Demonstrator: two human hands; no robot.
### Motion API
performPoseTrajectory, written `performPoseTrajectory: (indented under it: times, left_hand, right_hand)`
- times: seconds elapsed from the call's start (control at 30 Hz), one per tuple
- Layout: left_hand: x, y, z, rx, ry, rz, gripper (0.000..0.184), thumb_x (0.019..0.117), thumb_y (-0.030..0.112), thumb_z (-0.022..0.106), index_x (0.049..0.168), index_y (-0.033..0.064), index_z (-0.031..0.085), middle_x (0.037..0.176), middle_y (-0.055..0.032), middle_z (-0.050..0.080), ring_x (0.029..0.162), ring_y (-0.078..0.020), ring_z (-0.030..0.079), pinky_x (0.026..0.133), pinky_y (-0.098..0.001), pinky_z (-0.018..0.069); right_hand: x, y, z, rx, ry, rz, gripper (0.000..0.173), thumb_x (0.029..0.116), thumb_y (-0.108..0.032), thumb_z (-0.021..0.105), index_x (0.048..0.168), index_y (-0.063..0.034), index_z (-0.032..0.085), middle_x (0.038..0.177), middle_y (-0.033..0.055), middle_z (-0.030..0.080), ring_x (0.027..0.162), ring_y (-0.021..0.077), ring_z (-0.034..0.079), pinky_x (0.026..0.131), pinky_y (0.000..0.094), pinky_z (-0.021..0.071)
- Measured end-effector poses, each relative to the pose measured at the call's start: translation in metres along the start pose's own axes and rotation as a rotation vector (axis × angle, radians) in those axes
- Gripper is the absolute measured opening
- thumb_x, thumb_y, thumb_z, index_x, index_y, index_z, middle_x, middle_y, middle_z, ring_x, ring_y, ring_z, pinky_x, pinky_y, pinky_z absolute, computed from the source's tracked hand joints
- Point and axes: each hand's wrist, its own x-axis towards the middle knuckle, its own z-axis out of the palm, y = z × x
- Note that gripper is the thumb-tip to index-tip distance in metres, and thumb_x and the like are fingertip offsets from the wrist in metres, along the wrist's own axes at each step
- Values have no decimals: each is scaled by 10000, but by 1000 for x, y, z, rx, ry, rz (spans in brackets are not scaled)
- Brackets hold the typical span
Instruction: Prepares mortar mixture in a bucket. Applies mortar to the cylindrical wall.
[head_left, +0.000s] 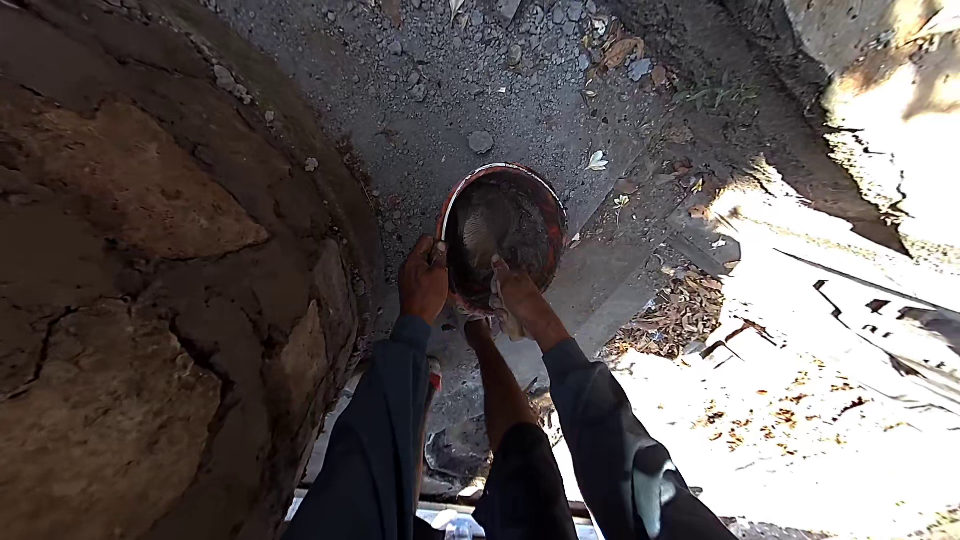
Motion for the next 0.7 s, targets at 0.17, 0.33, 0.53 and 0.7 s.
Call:
performPoseTrajectory:
  times: [0.17,0.33,0.53,0.7]
  left_hand:
    - [-2,-4,-3,-15,0,15,283,1092,267,480,1035,30,624,807,-127,589,725,-264,576,703,-495,481]
    - [-5,3,1,3,6,32,285,1082,274,503,1088,34,657,884,-147,653,821,-283,626,778,-531,490]
    - [-2,6,0,24,-25,45,281,1089,276,483,1041,40,628,843,-135,611,782,-280,600,746,-522,482]
    - [-8,-6,0,-12,6,24,282,1087,264,490,1061,28,643,889,-152,637,829,-290,616,790,-533,485]
  right_hand:
    - [-27,-20,-19,-890,49,13,654,1115,-525,297,1129,35,634,1002,236,649,895,351,666,829,541,532]
    - [-57,-33,-41,-502,65,-50,534,1126,-484,317,925,-46,547,635,59,489,484,164,508,484,311,482]
    - [-10,-24,-13,-846,-35,-11,673,1113,-541,281,1028,37,615,849,195,592,723,301,606,708,478,518]
    - [-68,-32,-44,-1236,227,-30,591,1095,-516,388,1171,-3,672,1133,243,698,1123,424,670,917,619,516]
